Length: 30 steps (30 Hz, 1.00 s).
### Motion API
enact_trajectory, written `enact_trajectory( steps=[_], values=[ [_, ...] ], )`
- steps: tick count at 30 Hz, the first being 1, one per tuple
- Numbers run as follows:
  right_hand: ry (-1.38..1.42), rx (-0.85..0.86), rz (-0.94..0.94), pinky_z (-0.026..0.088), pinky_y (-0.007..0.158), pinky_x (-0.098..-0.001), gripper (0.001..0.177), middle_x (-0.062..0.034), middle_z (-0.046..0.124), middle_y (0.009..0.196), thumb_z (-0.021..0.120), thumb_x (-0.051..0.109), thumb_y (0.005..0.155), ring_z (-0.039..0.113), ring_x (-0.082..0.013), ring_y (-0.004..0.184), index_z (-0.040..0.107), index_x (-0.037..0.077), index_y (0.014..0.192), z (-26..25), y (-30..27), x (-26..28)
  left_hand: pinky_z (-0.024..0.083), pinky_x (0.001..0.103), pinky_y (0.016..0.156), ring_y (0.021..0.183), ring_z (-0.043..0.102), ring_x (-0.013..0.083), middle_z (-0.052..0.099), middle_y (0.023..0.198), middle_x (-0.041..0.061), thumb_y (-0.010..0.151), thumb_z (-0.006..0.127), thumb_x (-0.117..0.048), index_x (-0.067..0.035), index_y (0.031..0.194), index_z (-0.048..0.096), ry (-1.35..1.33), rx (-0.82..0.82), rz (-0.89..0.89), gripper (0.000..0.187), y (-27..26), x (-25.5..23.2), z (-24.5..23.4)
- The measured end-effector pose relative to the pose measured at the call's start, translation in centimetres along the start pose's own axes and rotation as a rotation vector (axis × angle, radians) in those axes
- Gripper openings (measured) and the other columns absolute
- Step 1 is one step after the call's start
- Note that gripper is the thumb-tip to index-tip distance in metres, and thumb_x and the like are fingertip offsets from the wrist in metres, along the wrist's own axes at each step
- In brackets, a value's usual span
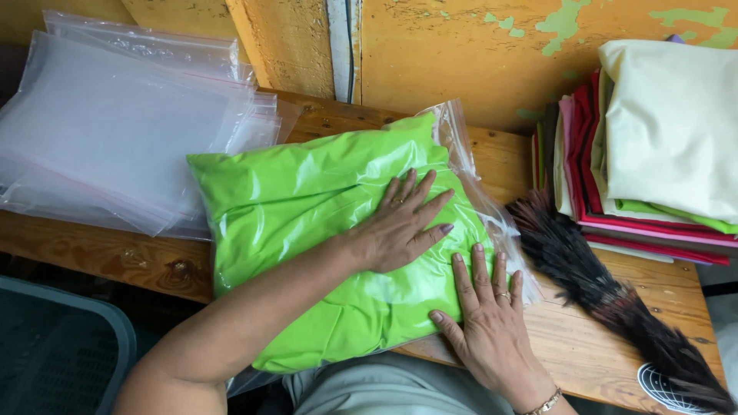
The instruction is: Sealing a green fabric item in a plastic bag and dusting the bag's surface with a brush.
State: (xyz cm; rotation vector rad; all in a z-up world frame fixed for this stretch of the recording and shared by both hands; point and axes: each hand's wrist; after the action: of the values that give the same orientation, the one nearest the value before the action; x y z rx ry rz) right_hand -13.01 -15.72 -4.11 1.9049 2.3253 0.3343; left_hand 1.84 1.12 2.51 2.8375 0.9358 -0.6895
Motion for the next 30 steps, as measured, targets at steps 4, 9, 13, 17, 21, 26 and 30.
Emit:
enact_trajectory(
  steps=[4,9,13,17,21,26,30],
  values=[
    [-0.028,0.13,0.073,0.005,0.107,-0.0537,0.083,-0.0142,0.011,0.154,0.037,0.065,0.085,0.005,-0.0422,0.138,0.012,0.022,0.151,0.1,-0.4,-1.6,0.002,0.066,0.107,0.138,-0.002,0.0472,0.004,0.152,0.021,0.094,0.035,-0.049,-0.008,0.142,0.032,0.365,-0.304,0.05,0.064,-1.7,0.2,-2.1],
    [-0.004,-0.001,-0.002,0.004,0.107,-0.0608,0.077,-0.0202,0.009,0.154,0.035,0.058,0.086,0.0,-0.0441,0.141,0.018,0.016,0.149,-4.7,1.3,1.3,-0.003,0.069,0.105,0.138,0.003,0.0476,0.014,0.149,0.025,0.092,0.032,-0.049,-0.008,0.133,0.042,0.443,-0.289,-0.02,0.058,-2.9,1.0,-3.4],
    [0.069,-0.107,-0.085,-0.002,0.107,-0.0655,0.081,-0.0174,0.001,0.156,0.041,0.061,0.085,-0.01,-0.0439,0.141,0.015,0.02,0.15,-5.7,4.3,5.3,-0.011,0.066,0.105,0.138,-0.004,0.0449,0.006,0.153,0.016,0.094,0.017,-0.051,-0.021,0.145,0.027,0.448,-0.247,-0.136,0.06,-1.7,3.7,-2.9],
    [-0.014,-0.011,-0.012,0.005,0.096,-0.0736,0.095,-0.0222,0.006,0.154,0.034,0.077,0.079,-0.001,-0.0514,0.136,0.017,0.015,0.149,-1.8,6.6,5.3,-0.011,0.065,0.105,0.14,-0.006,0.0432,-0.006,0.154,0.01,0.09,0.005,-0.056,-0.029,0.148,0.009,0.477,-0.113,-0.294,0.065,-1.5,4.7,-2.0],
    [0.005,0.074,0.008,0.011,0.094,-0.0748,0.097,-0.0222,0.008,0.153,0.036,0.078,0.077,0.003,-0.0522,0.135,0.016,0.017,0.149,-1.0,6.8,5.2,-0.01,0.065,0.106,0.139,-0.01,0.0427,-0.012,0.154,0.01,0.087,0.004,-0.06,-0.028,0.149,0.001,0.486,-0.053,-0.341,0.069,-1.3,5.2,-1.2],
    [0.005,0.078,0.004,0.01,0.094,-0.0746,0.097,-0.0219,0.006,0.153,0.036,0.079,0.077,0.002,-0.052,0.135,0.014,0.018,0.15,-0.4,6.9,5.1,-0.011,0.065,0.105,0.14,-0.011,0.0418,-0.015,0.153,0.01,0.087,0.003,-0.061,-0.029,0.149,-0.002,0.466,-0.032,-0.35,0.07,-0.9,5.8,-0.7],
    [-0.034,0.062,-0.009,0.015,0.092,-0.0755,0.097,-0.0237,0.01,0.152,0.036,0.079,0.076,0.006,-0.0537,0.135,0.019,0.017,0.148,0.1,6.8,5.2,-0.011,0.065,0.105,0.139,-0.014,0.0408,-0.017,0.153,0.009,0.087,0.005,-0.061,-0.029,0.149,-0.001,0.396,-0.034,-0.352,0.07,-0.9,6.2,-0.4]
  ],
)
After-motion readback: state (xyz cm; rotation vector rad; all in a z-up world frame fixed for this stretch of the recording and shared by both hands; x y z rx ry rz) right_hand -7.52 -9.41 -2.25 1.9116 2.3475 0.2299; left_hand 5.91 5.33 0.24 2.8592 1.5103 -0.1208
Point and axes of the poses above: each hand's wrist, its own y-axis towards the middle knuckle, its own z-axis out of the palm, x = y × z
